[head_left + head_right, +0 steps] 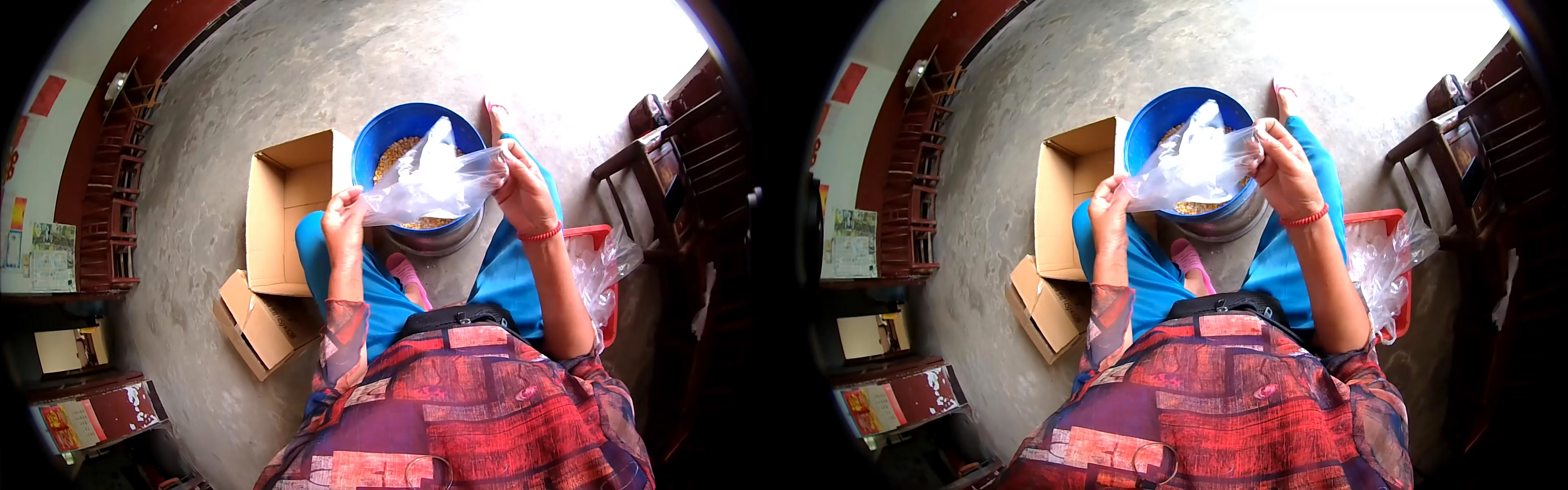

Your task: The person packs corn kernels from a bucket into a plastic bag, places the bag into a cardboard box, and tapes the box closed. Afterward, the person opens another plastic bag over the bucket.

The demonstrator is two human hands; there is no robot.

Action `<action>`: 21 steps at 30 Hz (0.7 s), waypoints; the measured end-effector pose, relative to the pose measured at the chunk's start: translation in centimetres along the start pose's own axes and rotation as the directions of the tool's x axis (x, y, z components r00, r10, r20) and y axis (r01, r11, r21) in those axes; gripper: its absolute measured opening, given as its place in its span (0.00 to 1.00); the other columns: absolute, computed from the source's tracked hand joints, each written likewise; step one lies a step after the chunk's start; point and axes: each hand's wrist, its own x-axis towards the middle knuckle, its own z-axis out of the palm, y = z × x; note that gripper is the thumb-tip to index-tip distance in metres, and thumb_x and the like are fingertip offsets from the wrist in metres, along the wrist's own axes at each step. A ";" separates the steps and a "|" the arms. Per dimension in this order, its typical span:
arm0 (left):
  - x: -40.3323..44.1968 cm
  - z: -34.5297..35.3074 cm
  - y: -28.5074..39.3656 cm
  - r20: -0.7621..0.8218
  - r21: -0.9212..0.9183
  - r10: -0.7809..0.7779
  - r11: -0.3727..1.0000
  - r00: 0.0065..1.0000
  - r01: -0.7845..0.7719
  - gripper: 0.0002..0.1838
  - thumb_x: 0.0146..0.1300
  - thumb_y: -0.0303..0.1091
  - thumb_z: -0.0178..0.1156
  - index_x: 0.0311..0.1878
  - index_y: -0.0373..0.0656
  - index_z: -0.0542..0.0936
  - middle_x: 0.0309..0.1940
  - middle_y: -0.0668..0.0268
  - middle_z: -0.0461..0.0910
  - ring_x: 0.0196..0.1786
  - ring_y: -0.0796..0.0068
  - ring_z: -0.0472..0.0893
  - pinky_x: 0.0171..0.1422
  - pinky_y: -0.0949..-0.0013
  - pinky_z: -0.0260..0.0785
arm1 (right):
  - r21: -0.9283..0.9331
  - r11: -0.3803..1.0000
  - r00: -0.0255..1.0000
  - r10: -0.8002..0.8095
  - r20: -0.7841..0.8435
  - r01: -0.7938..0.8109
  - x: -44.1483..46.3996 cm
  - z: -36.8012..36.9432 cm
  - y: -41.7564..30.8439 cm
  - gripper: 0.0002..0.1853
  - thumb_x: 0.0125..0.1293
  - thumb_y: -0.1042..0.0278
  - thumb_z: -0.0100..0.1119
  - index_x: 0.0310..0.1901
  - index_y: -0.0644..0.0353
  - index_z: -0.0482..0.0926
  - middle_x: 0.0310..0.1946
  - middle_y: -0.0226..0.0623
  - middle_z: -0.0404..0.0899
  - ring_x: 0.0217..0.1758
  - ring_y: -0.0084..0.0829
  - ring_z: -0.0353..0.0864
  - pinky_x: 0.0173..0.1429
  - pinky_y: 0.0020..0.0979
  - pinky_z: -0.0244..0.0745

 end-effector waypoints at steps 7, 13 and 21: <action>-0.6 -0.6 2.7 0.229 -0.122 -0.121 0.981 0.966 0.152 0.24 0.51 0.24 0.60 0.54 0.37 0.67 0.45 0.61 0.73 0.48 0.76 0.73 0.54 0.74 0.64 | -0.148 0.986 0.969 -0.102 -0.223 0.070 0.6 0.6 -0.3 0.03 0.63 0.70 0.49 0.37 0.57 0.70 0.26 0.23 0.70 0.25 0.14 0.67 0.31 0.17 0.64; -2.0 2.0 7.1 0.412 0.086 0.166 0.972 0.896 -0.220 0.37 0.45 0.27 0.64 0.61 0.39 0.61 0.56 0.56 0.64 0.62 0.67 0.62 0.67 0.66 0.47 | -0.337 0.941 0.991 -0.059 -0.117 0.016 1.1 1.2 0.7 0.04 0.64 0.65 0.49 0.36 0.53 0.70 0.21 0.20 0.67 0.22 0.10 0.63 0.25 0.13 0.56; -1.4 5.4 4.7 0.207 0.420 0.070 0.895 0.976 -0.153 0.09 0.61 0.30 0.52 0.43 0.38 0.75 0.33 0.66 0.77 0.37 0.81 0.75 0.44 0.76 0.66 | -0.430 0.900 0.997 0.075 0.010 -0.064 0.3 4.1 1.7 0.05 0.61 0.66 0.54 0.36 0.56 0.71 0.21 0.15 0.62 0.23 0.08 0.58 0.26 0.13 0.52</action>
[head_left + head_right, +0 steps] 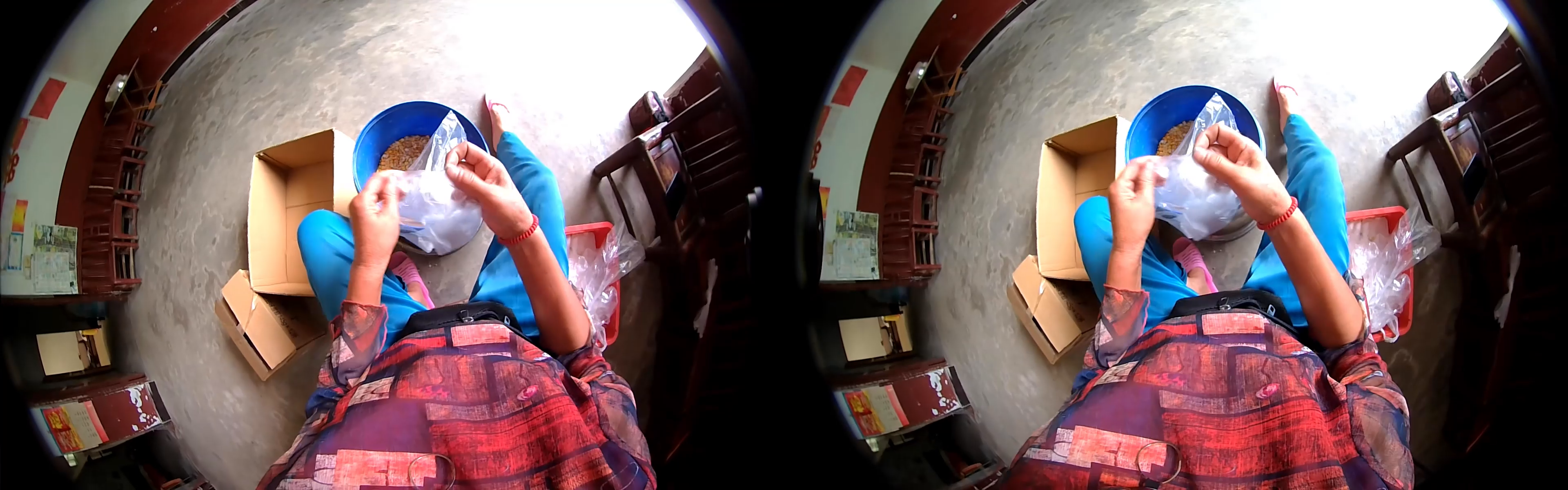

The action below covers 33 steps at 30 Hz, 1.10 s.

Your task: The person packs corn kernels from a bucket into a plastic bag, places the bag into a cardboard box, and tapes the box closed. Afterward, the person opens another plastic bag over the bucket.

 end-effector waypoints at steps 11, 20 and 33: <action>0.2 -3.6 1.9 0.049 -0.835 -0.187 0.531 0.981 0.143 0.08 0.66 0.36 0.45 0.34 0.44 0.70 0.14 0.76 0.57 0.13 0.88 0.52 0.15 0.81 0.43 | -0.872 0.445 0.925 -0.380 0.021 0.203 -0.2 -3.3 0.5 0.20 0.41 0.85 0.50 0.40 0.59 0.71 0.26 0.41 0.71 0.31 0.39 0.74 0.36 0.33 0.70; -3.0 -2.6 2.7 0.171 0.060 0.053 0.996 0.984 -0.065 0.09 0.53 0.27 0.62 0.37 0.40 0.74 0.22 0.74 0.73 0.31 0.87 0.74 0.37 0.78 0.67 | -0.831 0.553 0.853 -0.461 -0.246 0.059 -0.1 -4.9 -0.7 0.20 0.43 0.84 0.53 0.42 0.57 0.72 0.25 0.33 0.71 0.26 0.25 0.72 0.31 0.25 0.68; -1.8 -2.7 0.4 -0.151 -0.621 -0.158 0.783 0.976 0.030 0.10 0.63 0.37 0.51 0.31 0.42 0.78 0.21 0.71 0.74 0.14 0.91 0.60 0.15 0.83 0.51 | -0.128 0.985 0.969 -0.140 -0.201 0.116 -0.6 -4.3 -0.7 0.12 0.58 0.77 0.47 0.45 0.65 0.71 0.34 0.32 0.76 0.36 0.22 0.76 0.40 0.21 0.71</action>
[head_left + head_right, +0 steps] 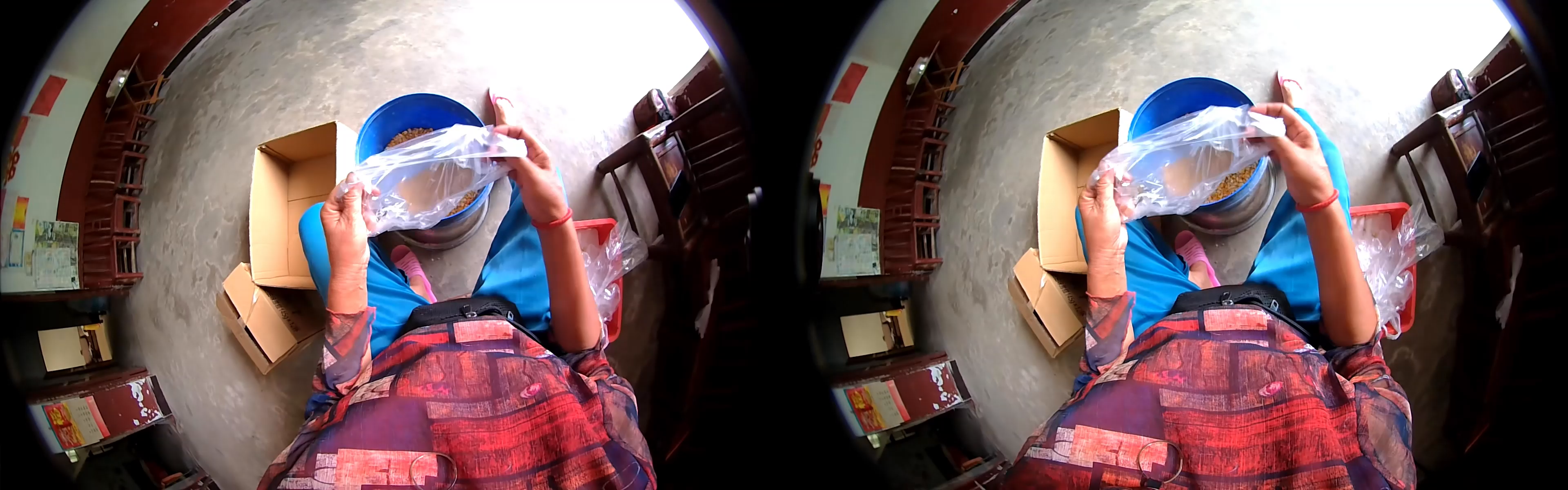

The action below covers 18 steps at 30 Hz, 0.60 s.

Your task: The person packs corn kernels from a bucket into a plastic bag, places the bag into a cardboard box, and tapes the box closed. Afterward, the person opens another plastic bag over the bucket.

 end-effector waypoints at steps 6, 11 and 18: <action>0.6 -0.2 -1.8 -0.092 0.046 -0.010 0.999 0.996 0.014 0.12 0.65 0.38 0.48 0.36 0.41 0.77 0.24 0.70 0.76 0.15 0.89 0.61 0.15 0.82 0.52 | -0.142 0.982 0.971 0.148 0.187 -0.122 -0.7 0.8 -2.6 0.15 0.53 0.78 0.47 0.45 0.65 0.71 0.29 0.26 0.68 0.25 0.15 0.65 0.29 0.16 0.60; 0.9 0.0 -1.5 -0.186 -0.012 0.071 0.997 0.980 -0.074 0.12 0.65 0.38 0.48 0.37 0.40 0.76 0.24 0.72 0.73 0.17 0.90 0.62 0.18 0.83 0.53 | -0.689 0.720 0.982 0.055 0.182 0.088 -0.6 -0.5 0.4 0.21 0.44 0.77 0.56 0.45 0.62 0.72 0.28 0.31 0.71 0.31 0.22 0.71 0.37 0.20 0.65; -0.6 2.2 -1.3 0.080 0.311 0.268 0.908 0.960 -0.279 0.09 0.65 0.34 0.49 0.34 0.40 0.74 0.23 0.75 0.71 0.22 0.90 0.65 0.24 0.84 0.56 | -0.498 0.744 0.829 -0.135 0.543 0.447 -2.3 5.4 -2.1 0.12 0.50 0.77 0.53 0.39 0.64 0.74 0.34 0.45 0.74 0.40 0.41 0.75 0.45 0.34 0.70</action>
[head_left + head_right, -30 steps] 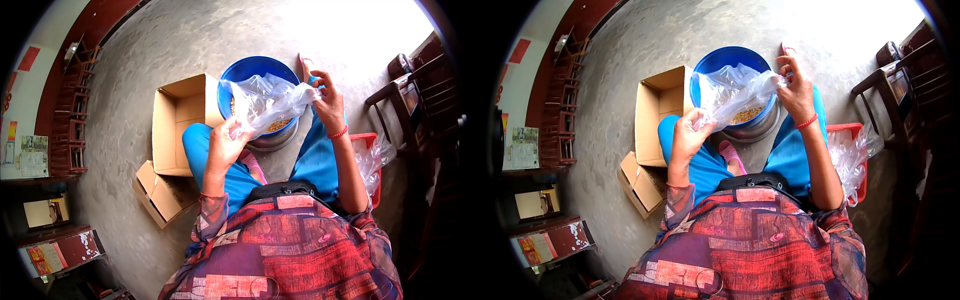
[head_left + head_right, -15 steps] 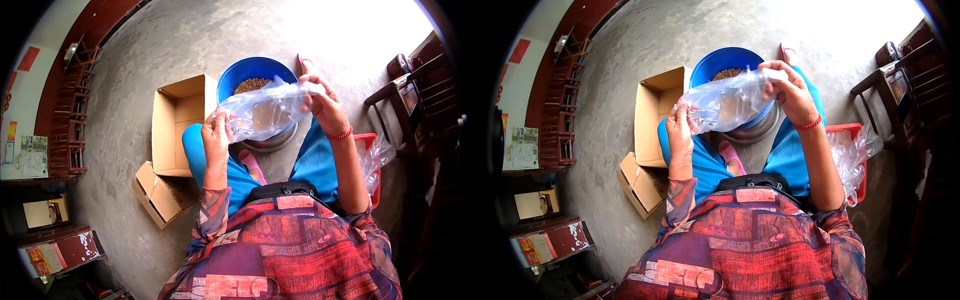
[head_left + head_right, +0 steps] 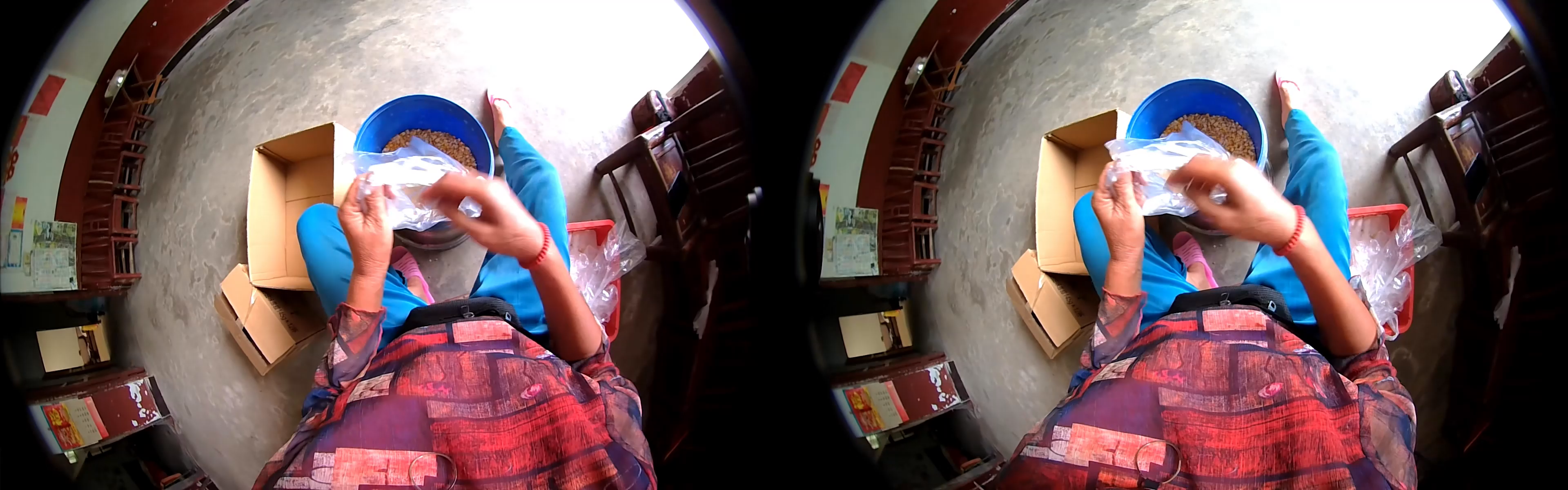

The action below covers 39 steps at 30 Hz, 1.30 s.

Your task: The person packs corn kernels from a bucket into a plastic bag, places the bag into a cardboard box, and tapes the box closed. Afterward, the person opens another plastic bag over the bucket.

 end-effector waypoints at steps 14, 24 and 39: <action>-2.3 -0.2 3.9 0.459 0.056 0.131 0.983 0.879 -0.176 0.12 0.59 0.37 0.57 0.32 0.35 0.76 0.21 0.65 0.75 0.25 0.79 0.73 0.31 0.76 0.65 | -0.013 0.998 0.897 -0.067 -0.438 0.068 3.1 2.2 3.1 0.26 0.53 0.76 0.53 0.57 0.61 0.62 0.46 0.42 0.69 0.50 0.34 0.68 0.55 0.32 0.64; -3.3 -1.8 2.3 0.399 -0.007 -0.105 0.993 0.911 0.117 0.19 0.65 0.44 0.47 0.27 0.39 0.76 0.15 0.77 0.65 0.18 0.90 0.57 0.21 0.81 0.45 | -0.271 0.958 0.897 -0.041 -0.439 -0.088 1.6 0.6 7.8 0.12 0.51 0.70 0.56 0.39 0.61 0.74 0.39 0.45 0.73 0.45 0.43 0.72 0.50 0.37 0.67; -2.0 -5.7 -9.8 0.002 0.035 -0.380 0.925 0.925 0.379 0.16 0.64 0.42 0.49 0.26 0.41 0.75 0.18 0.77 0.67 0.21 0.88 0.63 0.23 0.81 0.54 | -0.217 0.974 0.988 0.088 0.127 -0.059 -0.1 4.8 3.6 0.33 0.53 0.68 0.54 0.62 0.59 0.54 0.42 0.55 0.70 0.50 0.52 0.67 0.54 0.41 0.63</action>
